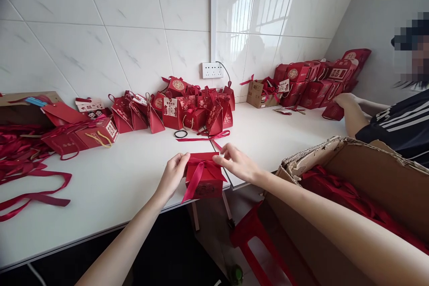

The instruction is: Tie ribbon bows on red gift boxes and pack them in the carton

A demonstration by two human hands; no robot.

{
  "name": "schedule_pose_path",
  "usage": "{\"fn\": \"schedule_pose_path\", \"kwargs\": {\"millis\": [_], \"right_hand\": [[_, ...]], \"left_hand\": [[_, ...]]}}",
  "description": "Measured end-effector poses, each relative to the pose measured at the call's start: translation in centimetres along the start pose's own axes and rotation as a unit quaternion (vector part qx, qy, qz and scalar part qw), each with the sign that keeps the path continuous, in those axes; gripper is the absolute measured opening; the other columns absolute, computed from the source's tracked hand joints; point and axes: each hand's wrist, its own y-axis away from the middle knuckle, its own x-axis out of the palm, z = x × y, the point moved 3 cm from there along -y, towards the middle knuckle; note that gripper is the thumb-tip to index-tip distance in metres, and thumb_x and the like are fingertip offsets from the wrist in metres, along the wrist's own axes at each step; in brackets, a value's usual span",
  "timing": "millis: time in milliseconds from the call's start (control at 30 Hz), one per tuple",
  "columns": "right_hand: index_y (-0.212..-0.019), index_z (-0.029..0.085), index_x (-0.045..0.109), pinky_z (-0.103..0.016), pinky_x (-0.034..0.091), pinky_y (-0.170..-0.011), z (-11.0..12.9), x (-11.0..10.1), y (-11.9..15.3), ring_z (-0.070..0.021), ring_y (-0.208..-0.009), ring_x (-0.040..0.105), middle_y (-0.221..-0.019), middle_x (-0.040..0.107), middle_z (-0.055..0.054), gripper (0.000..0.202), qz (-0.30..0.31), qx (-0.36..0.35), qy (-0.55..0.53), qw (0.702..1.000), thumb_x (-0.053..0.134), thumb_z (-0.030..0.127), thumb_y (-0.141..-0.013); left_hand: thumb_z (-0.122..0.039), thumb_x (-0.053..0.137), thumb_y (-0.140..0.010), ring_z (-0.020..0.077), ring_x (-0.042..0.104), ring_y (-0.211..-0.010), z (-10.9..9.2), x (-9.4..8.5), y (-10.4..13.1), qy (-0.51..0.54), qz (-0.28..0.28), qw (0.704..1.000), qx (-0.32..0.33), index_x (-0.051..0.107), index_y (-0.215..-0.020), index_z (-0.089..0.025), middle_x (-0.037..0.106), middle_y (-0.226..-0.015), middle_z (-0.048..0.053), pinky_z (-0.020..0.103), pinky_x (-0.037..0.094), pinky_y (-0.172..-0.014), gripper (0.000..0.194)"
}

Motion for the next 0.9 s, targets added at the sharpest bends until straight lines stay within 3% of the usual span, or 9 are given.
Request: {"fn": "schedule_pose_path", "kwargs": {"millis": [67, 167, 233, 333, 433, 567, 767, 833, 900], "right_hand": [[-0.122, 0.018, 0.038, -0.041, 0.043, -0.089, 0.6, -0.2, 0.3, -0.0284, -0.112, 0.047, -0.125, 0.042, -0.014, 0.072, 0.005, -0.089, 0.05, 0.995, 0.057, 0.062, -0.07], [-0.136, 0.02, 0.025, -0.045, 0.037, -0.1, 1.3, 0.5, 0.7, -0.0311, -0.123, 0.039, -0.138, 0.027, -0.016, 0.091, 0.077, -0.195, 0.104, 0.972, 0.071, 0.05, -0.063], [-0.134, 0.021, 0.032, -0.046, 0.039, -0.099, 1.1, 0.6, 0.6, -0.0298, -0.116, 0.046, -0.134, 0.032, -0.014, 0.082, 0.079, -0.176, 0.078, 0.978, 0.071, 0.042, -0.065], [-0.127, 0.023, 0.037, -0.046, 0.045, -0.092, 0.4, 0.1, 0.2, -0.0254, -0.103, 0.055, -0.119, 0.049, -0.01, 0.068, 0.095, -0.045, -0.158, 0.982, 0.067, 0.045, -0.07], [-0.117, 0.022, 0.042, -0.041, 0.05, -0.086, 0.1, -0.6, 0.6, -0.0217, -0.096, 0.059, -0.108, 0.057, -0.007, 0.056, 0.121, 0.062, -0.45, 0.882, 0.057, 0.054, -0.074], [-0.111, 0.021, 0.047, -0.037, 0.051, -0.085, 0.9, -1.0, 2.2, -0.0195, -0.095, 0.06, -0.11, 0.059, -0.007, 0.05, 0.125, 0.074, -0.581, 0.801, 0.044, 0.059, -0.078], [-0.095, 0.022, 0.054, -0.036, 0.05, -0.078, 1.1, -1.0, 5.2, -0.0211, -0.092, 0.061, -0.102, 0.061, -0.007, 0.051, 0.155, 0.105, -0.537, 0.823, 0.04, 0.067, -0.075], [-0.088, 0.022, 0.054, -0.039, 0.049, -0.079, 0.3, -2.1, 6.4, -0.0218, -0.087, 0.062, -0.094, 0.061, -0.007, 0.051, 0.112, 0.112, -0.501, 0.851, 0.041, 0.068, -0.073], [-0.09, 0.022, 0.053, -0.044, 0.049, -0.08, -0.8, -4.8, 8.1, -0.0238, -0.085, 0.061, -0.09, 0.06, -0.007, 0.052, -0.004, 0.08, -0.424, 0.902, 0.044, 0.07, -0.071]], "left_hand": [[-0.053, 0.044, -0.08, 0.0107, 0.042, -0.052, 0.9, 0.3, -0.1, 0.063, 0.028, 0.997, -0.039, 0.039, -0.064, -0.02, 0.041, -0.059, -0.004, 0.023, 0.036, -0.049, 0.037], [-0.055, 0.042, -0.079, 0.0128, 0.048, -0.053, 2.4, 0.6, -0.1, 0.092, 0.037, 0.993, -0.062, 0.045, -0.068, -0.019, 0.048, -0.061, -0.002, 0.025, 0.04, -0.05, 0.038], [-0.052, 0.045, -0.078, 0.0124, 0.047, -0.052, 3.2, 0.6, 0.0, 0.077, 0.014, 0.996, -0.047, 0.045, -0.066, -0.019, 0.047, -0.058, -0.003, 0.025, 0.039, -0.051, 0.036], [-0.047, 0.045, -0.079, 0.0121, 0.046, -0.053, 3.7, 0.4, 0.3, 0.064, -0.008, 0.998, -0.025, 0.043, -0.065, -0.02, 0.046, -0.056, -0.004, 0.025, 0.039, -0.054, 0.031], [-0.045, 0.044, -0.081, 0.0124, 0.045, -0.054, 3.4, 0.4, 0.9, 0.057, 0.014, 0.998, -0.008, 0.044, -0.066, -0.02, 0.046, -0.056, -0.004, 0.025, 0.038, -0.057, 0.029], [-0.041, 0.045, -0.081, 0.0125, 0.044, -0.057, 2.7, 0.6, 1.5, -0.037, 0.078, 0.996, 0.014, 0.044, -0.065, -0.02, 0.046, -0.06, -0.004, 0.025, 0.035, -0.057, 0.027], [-0.041, 0.042, -0.081, 0.0121, 0.041, -0.053, 2.8, 0.9, 1.4, -0.132, 0.107, 0.985, 0.028, 0.045, -0.065, -0.02, 0.044, -0.058, -0.005, 0.024, 0.032, -0.052, 0.026], [-0.042, 0.043, -0.08, 0.013, 0.045, -0.055, 2.9, 0.7, 1.1, -0.133, 0.102, 0.985, 0.031, 0.047, -0.065, -0.02, 0.048, -0.059, -0.004, 0.024, 0.035, -0.054, 0.027], [-0.044, 0.043, -0.079, 0.0145, 0.049, -0.059, 3.0, 0.4, 0.8, -0.129, 0.098, 0.986, 0.032, 0.049, -0.065, -0.02, 0.051, -0.061, -0.003, 0.025, 0.039, -0.057, 0.029]]}}
